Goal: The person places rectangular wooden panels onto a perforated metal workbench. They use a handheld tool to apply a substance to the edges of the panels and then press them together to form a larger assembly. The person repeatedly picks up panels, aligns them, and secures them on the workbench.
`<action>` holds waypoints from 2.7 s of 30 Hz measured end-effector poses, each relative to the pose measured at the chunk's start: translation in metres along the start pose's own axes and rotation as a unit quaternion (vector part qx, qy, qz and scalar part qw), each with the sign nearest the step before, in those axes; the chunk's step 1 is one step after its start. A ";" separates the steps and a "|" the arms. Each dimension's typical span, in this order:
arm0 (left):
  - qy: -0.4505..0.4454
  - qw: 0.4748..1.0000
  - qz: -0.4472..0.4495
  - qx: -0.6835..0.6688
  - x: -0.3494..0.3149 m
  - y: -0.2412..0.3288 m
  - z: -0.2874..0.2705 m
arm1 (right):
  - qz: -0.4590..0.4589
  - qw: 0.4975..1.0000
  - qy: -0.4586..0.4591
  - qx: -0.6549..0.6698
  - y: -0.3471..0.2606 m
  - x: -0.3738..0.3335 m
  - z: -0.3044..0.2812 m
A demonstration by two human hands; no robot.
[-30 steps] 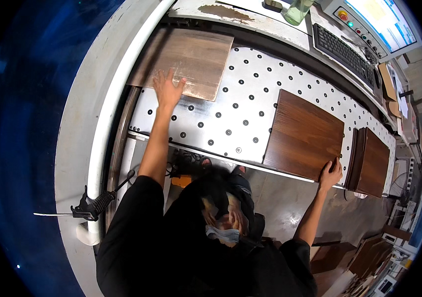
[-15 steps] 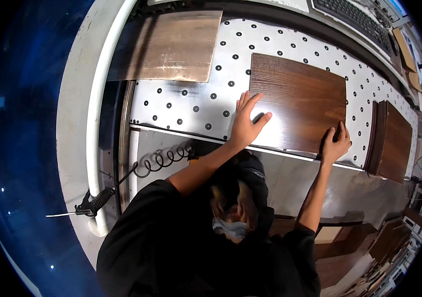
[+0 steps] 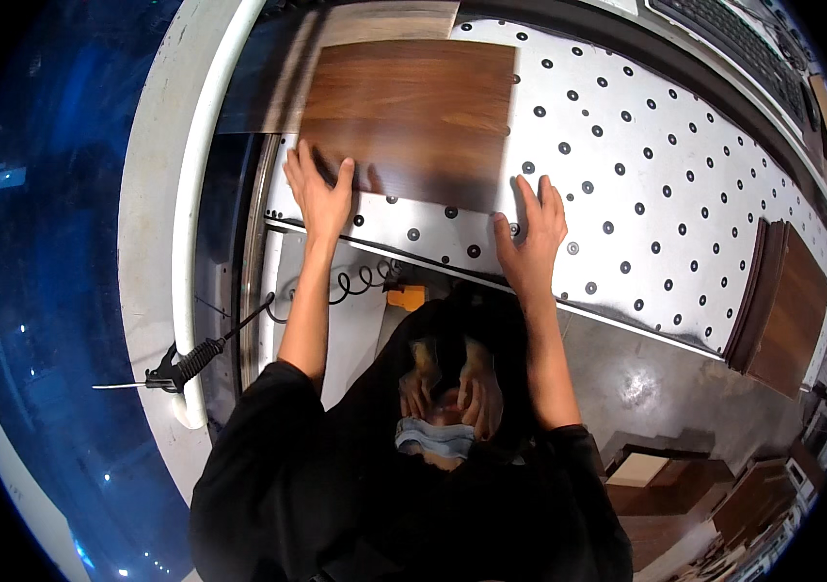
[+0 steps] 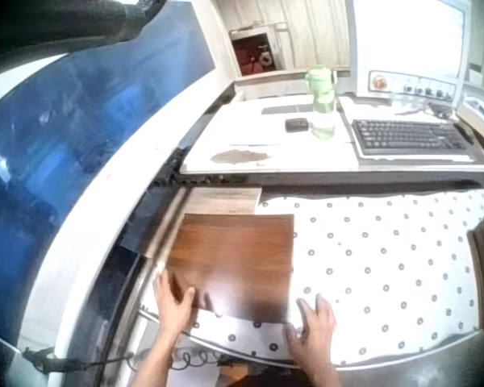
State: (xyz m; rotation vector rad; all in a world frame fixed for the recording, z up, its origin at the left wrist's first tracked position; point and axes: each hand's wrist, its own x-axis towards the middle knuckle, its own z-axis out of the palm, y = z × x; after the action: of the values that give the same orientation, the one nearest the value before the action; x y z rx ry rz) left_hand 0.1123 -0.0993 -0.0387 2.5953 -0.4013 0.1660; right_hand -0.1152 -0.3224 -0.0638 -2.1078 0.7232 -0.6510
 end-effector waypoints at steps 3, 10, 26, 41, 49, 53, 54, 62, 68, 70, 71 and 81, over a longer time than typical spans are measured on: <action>-0.029 0.985 -0.149 -0.077 -0.013 -0.032 0.023 | -0.053 0.996 -0.042 -0.063 0.010 -0.005 0.000; -0.046 0.983 -0.178 -0.014 0.018 -0.028 0.054 | -0.074 0.991 -0.066 -0.094 0.008 -0.002 -0.001; -0.059 0.981 -0.116 -0.143 0.171 -0.163 0.087 | -0.062 0.990 -0.070 -0.107 -0.002 0.005 0.000; -0.035 0.972 -0.231 0.007 0.184 -0.161 0.044 | -0.103 0.985 -0.076 -0.113 -0.006 0.020 0.020; 0.063 0.974 -0.214 0.037 0.155 -0.122 0.071 | -0.152 0.959 -0.191 -0.142 -0.038 0.113 0.096; 0.064 0.981 -0.179 0.040 0.157 -0.134 0.075 | -0.200 0.945 -0.206 -0.155 -0.029 0.137 0.114; 0.061 0.981 -0.176 0.060 0.153 -0.131 0.073 | -0.206 0.942 -0.213 -0.159 -0.028 0.137 0.114; 0.042 0.986 -0.158 0.043 0.142 -0.115 0.064 | -0.274 0.921 -0.203 -0.188 -0.020 0.142 0.114; 0.056 0.984 -0.158 0.054 0.143 -0.114 0.065 | -0.300 0.929 -0.170 -0.134 -0.028 0.144 0.128; 0.051 0.984 -0.162 0.056 0.140 -0.113 0.066 | -0.295 0.929 -0.184 -0.124 -0.039 0.138 0.154; 0.049 0.984 -0.167 0.046 0.139 -0.114 0.063 | -0.290 0.930 -0.197 -0.108 -0.051 0.139 0.175; 0.057 0.985 -0.158 0.045 0.138 -0.109 0.064 | -0.273 0.939 -0.194 -0.075 -0.107 0.130 0.258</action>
State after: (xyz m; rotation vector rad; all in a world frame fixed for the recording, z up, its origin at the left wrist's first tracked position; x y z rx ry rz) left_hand 0.2802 -0.0757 -0.1180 2.6807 0.0618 0.2252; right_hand 0.1747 -0.2223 -0.0927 -2.4990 -0.0451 -0.4451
